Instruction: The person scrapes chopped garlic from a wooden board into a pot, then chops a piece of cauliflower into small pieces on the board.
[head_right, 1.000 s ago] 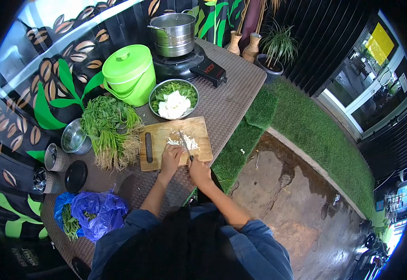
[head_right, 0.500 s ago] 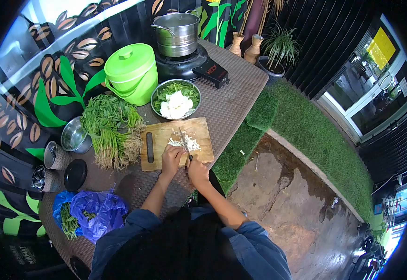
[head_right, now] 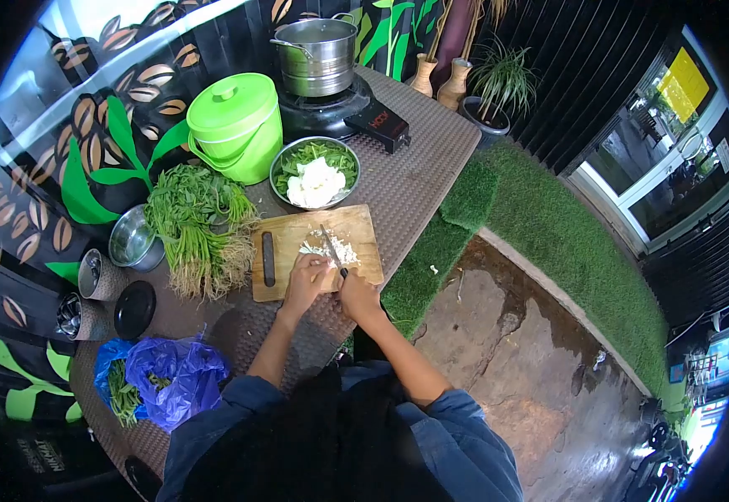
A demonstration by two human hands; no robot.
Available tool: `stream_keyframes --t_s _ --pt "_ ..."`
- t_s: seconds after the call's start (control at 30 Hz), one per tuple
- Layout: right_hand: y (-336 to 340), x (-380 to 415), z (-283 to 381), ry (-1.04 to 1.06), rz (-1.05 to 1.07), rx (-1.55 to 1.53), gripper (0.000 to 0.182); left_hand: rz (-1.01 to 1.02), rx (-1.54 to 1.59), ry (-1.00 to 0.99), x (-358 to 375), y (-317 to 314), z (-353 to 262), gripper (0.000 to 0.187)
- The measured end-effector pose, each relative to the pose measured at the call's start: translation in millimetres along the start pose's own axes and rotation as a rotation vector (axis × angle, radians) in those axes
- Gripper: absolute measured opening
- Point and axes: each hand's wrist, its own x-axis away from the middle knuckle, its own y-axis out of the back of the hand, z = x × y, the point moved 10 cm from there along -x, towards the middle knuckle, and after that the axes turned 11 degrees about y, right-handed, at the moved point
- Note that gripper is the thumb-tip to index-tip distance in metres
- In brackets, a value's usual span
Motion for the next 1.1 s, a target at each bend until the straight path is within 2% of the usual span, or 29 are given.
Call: stream_keyframes --t_s 0.1,0.27,0.4,0.63,0.7,0.8,0.93,1.1 --pt "11.9 -4.3 3.9 0.063 -0.01 -0.017 0.043 -0.037 -0.074 0.029 -1.3 -6.9 8.7 0.014" --pt "-7.8 4.8 4.2 -0.001 -0.044 -0.005 0.042 -0.123 -0.048 0.058 -2.5 -1.5 12.8 0.01" --pt "-19.9 3.5 2.3 -0.024 -0.12 -0.049 0.041 -0.124 -0.003 0.051 -3.4 0.2 11.3 0.011" --pt "-5.5 -6.5 5.1 0.074 -0.091 -0.001 0.039 -0.134 0.013 0.075 -1.0 1.4 13.3 0.007" --pt "-13.2 3.3 4.1 0.048 -0.174 0.024 0.038 -0.152 0.015 0.074 -1.2 5.7 11.4 0.007" --pt "-28.2 2.4 2.2 -0.028 -0.139 0.03 0.044 -0.135 0.015 0.053 -1.5 4.6 7.2 0.008" --pt "-14.3 -11.5 4.6 0.04 -0.114 -0.005 0.044 -0.127 -0.005 0.048 1.4 2.8 7.7 0.01" --pt "-23.4 1.2 1.4 -0.007 -0.079 -0.066 0.044 -0.12 0.03 0.079 -0.1 2.3 15.2 0.01"
